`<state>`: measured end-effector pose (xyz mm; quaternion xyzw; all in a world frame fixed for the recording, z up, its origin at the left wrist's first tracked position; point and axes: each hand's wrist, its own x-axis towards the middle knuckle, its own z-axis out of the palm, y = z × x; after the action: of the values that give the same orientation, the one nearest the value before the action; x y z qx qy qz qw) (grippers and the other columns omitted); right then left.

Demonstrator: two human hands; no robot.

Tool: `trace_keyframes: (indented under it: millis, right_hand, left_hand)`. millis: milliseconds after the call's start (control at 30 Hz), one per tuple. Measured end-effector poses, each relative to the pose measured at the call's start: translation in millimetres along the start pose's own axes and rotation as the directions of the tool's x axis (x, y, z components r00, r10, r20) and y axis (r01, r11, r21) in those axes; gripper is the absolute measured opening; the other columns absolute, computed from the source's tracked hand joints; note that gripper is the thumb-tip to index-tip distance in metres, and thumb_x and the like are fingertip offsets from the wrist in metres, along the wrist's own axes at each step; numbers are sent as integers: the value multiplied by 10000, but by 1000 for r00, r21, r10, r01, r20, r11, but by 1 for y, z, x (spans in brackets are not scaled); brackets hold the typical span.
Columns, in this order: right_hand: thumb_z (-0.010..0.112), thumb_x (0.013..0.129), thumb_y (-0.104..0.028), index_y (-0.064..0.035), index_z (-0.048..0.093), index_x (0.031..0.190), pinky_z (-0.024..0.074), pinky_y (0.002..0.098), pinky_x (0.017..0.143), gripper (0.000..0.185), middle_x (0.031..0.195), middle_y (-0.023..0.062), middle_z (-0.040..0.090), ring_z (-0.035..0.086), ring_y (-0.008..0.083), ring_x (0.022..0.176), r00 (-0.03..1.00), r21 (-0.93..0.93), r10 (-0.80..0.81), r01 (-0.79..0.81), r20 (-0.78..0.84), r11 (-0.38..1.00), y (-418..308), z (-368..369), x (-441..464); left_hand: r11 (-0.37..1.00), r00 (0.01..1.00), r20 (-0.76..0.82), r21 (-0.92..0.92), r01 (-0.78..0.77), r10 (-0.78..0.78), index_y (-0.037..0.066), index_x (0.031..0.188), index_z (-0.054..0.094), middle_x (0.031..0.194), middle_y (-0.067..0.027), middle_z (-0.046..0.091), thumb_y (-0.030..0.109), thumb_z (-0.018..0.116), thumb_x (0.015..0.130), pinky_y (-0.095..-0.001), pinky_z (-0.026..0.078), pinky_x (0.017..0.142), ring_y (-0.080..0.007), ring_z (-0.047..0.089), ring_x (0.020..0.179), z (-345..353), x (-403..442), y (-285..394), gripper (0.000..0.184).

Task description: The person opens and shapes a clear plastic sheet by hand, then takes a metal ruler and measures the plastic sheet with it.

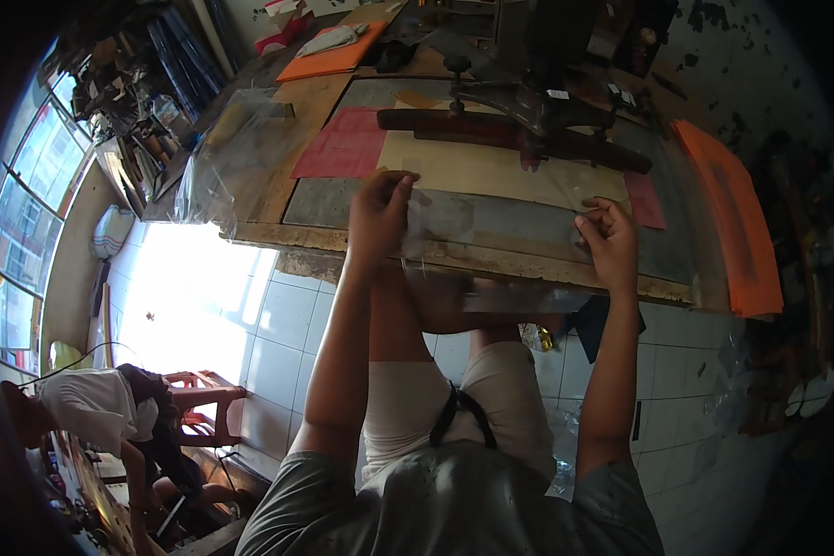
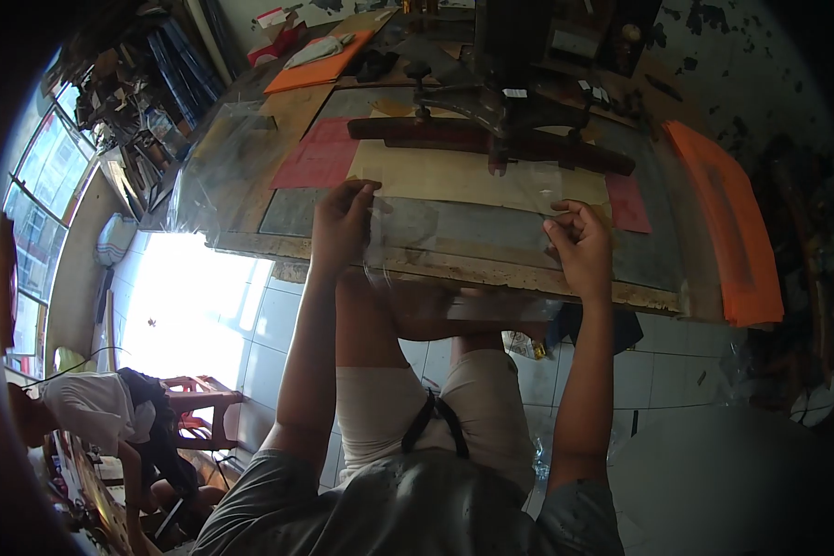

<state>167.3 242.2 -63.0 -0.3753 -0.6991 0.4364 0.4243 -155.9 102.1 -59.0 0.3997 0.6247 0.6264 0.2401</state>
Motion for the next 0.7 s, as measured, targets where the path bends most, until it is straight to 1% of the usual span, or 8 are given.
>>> trace_keyframes:
  millis: [133,200,333,433,533,633,667,700]
  right_hand:
    - [676,940,-41,5,614,1179,515,223,652,251,875,19,685,627,56,752,1000,-12,-5,5,-26,1000,1,1,2]
    - [680,937,-43,11,613,1182,520,228,652,260,880,25,687,631,59,756,999,-9,0,0,-50,1000,4,2,2]
    - [696,918,-44,24,613,1181,502,229,626,283,875,36,693,631,65,742,998,-132,7,-14,-58,991,4,2,1]
    - [708,900,-41,26,619,1174,484,232,600,295,861,40,697,629,69,721,997,-182,14,-29,-82,983,1,5,0]
    - [716,889,-36,22,626,1166,469,234,565,298,842,39,697,624,71,688,992,-181,5,-28,-128,983,4,5,-1]
    - [725,881,-33,18,631,1155,465,235,538,294,831,39,696,619,71,660,987,-216,-7,-28,-159,976,2,5,-2]
    - [727,878,-31,16,633,1149,464,234,531,291,827,39,695,617,70,654,985,-217,-11,-28,-175,976,1,6,-3]
    - [729,875,-29,14,635,1144,463,234,524,288,824,39,694,616,69,648,982,-217,-13,-29,-189,976,1,6,-4]
  left_hand:
    - [999,999,-10,-15,-50,50,9,1135,686,727,12,643,186,646,996,-230,417,501,-42,534,561,2,-1,-1,229]
    - [997,997,1,-19,-76,76,5,1145,682,744,4,652,176,661,985,-229,424,518,-43,547,585,0,1,-5,235]
    - [996,996,-1,-12,-94,94,-7,1175,664,790,-20,684,165,680,973,-231,442,545,-47,561,616,0,5,-13,266]
    - [987,989,-49,81,-139,143,-21,1194,649,868,-58,708,164,682,973,-252,506,605,-95,639,694,1,5,-11,290]
    - [962,933,-235,59,-266,272,-26,1210,633,1017,-109,720,148,667,979,-287,558,737,-163,707,882,-1,-7,3,291]
    - [936,872,-348,194,-293,345,-13,1229,623,1165,-127,693,117,623,996,-320,562,860,-200,695,1062,-30,-45,5,267]
    - [925,853,-368,229,-304,371,4,1247,614,1230,-122,669,94,573,1014,-334,550,898,-199,673,1108,-43,-63,0,254]
    - [914,835,-402,307,-264,376,13,1255,611,1242,-113,658,82,541,1021,-340,554,890,-207,676,1100,-56,-84,-3,254]
